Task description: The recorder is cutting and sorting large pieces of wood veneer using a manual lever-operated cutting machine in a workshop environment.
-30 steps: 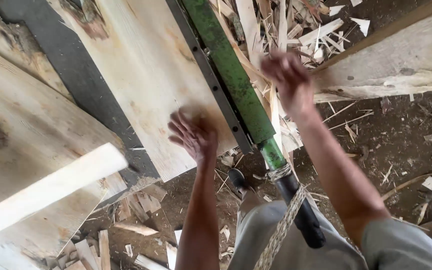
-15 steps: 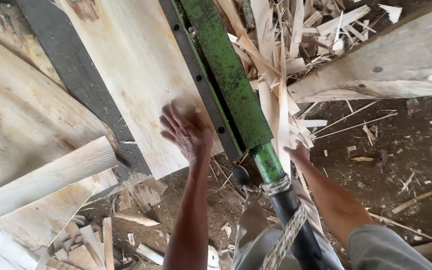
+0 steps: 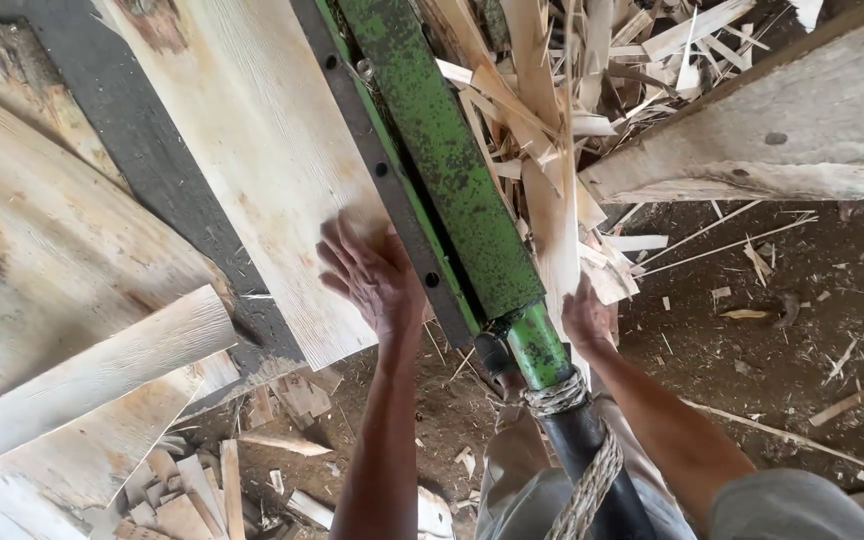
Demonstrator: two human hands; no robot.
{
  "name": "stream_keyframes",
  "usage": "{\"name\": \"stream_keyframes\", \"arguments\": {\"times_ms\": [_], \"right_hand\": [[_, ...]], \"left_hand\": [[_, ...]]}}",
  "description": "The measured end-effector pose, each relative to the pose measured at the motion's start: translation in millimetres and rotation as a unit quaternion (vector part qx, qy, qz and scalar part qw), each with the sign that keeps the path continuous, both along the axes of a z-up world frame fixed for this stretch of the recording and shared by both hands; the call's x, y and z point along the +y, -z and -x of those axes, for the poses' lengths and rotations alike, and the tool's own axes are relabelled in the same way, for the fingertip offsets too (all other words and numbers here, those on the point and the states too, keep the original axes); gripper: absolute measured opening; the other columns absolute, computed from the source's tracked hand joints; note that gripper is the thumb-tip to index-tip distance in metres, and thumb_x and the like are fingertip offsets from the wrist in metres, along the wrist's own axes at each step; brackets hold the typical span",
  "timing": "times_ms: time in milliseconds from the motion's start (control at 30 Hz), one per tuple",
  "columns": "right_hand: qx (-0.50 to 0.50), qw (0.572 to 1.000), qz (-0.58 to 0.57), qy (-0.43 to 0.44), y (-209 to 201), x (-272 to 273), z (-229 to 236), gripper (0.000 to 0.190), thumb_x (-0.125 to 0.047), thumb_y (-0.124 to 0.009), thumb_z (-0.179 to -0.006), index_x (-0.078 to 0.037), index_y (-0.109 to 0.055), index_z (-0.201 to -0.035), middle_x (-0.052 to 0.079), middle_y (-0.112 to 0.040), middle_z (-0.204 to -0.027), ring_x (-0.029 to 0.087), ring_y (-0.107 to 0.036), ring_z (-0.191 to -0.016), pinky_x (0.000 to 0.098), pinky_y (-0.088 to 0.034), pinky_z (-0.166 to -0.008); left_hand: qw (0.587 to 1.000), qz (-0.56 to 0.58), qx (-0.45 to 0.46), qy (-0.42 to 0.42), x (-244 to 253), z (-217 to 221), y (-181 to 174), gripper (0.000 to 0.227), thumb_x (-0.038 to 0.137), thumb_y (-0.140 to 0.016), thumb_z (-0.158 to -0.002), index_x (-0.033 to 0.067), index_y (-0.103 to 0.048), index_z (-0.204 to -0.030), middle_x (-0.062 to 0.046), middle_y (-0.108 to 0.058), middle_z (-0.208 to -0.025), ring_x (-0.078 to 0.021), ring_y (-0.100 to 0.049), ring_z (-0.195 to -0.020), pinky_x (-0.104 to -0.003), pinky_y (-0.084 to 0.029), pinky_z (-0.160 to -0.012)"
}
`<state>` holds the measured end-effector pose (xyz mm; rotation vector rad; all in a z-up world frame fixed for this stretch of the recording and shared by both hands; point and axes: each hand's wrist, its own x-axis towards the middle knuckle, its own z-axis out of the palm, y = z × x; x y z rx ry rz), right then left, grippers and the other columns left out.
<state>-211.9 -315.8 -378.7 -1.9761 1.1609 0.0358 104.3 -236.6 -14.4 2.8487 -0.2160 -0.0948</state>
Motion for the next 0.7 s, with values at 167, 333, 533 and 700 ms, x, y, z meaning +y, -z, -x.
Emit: {"name": "stream_keyframes", "arguments": {"times_ms": [167, 333, 533, 700], "right_hand": [[0.006, 0.991, -0.129, -0.035, -147, -17, -55, 0.065, -0.009, -0.036, -0.104, -0.021, -0.017, -0.165, 0.014, -0.037, -0.163, 0.013, -0.049, -0.055, 0.0229, -0.045, -0.039], [-0.046, 0.992, -0.085, -0.076, -50, 5, -49, 0.054, -0.009, -0.026, -0.119, -0.016, -0.021, -0.172, 0.023, -0.036, -0.161, 0.036, -0.049, -0.107, 0.0473, -0.048, -0.073], [-0.064, 0.952, -0.283, 0.1, -16, -7, -70, 0.063, -0.047, -0.043, -0.103, -0.019, -0.04, -0.159, 0.02, -0.06, -0.15, 0.033, -0.063, -0.122, 0.0522, -0.051, -0.102], [-0.108, 0.942, -0.293, 0.12, -12, -17, -66, 0.074, -0.06, -0.052, -0.104, -0.017, -0.035, -0.162, 0.024, -0.062, -0.145, 0.036, -0.058, -0.134, 0.0512, -0.045, -0.109]], "left_hand": [[1.0, -0.011, -0.007, 0.0, 2, 1, 3, 0.069, 0.058, -0.039, -0.107, 0.0212, -0.017, -0.162, -0.023, -0.019, -0.17, -0.0503, -0.012, -0.155, -0.074, -0.004, -0.121], [1.0, 0.002, -0.008, -0.006, -2, -1, -8, 0.062, 0.055, -0.043, -0.106, 0.0247, -0.025, -0.157, -0.015, -0.034, -0.162, -0.0372, -0.033, -0.149, -0.074, -0.015, -0.121], [0.999, -0.001, -0.039, 0.013, -1, 0, -5, 0.062, 0.051, -0.048, -0.106, 0.0226, -0.027, -0.157, -0.015, -0.037, -0.159, -0.0371, -0.035, -0.146, -0.075, -0.02, -0.118], [0.995, -0.023, -0.092, 0.036, -3, 1, -7, 0.062, 0.05, -0.045, -0.111, 0.0171, -0.027, -0.16, -0.023, -0.03, -0.163, -0.0477, -0.026, -0.148, -0.077, -0.015, -0.114]]}}
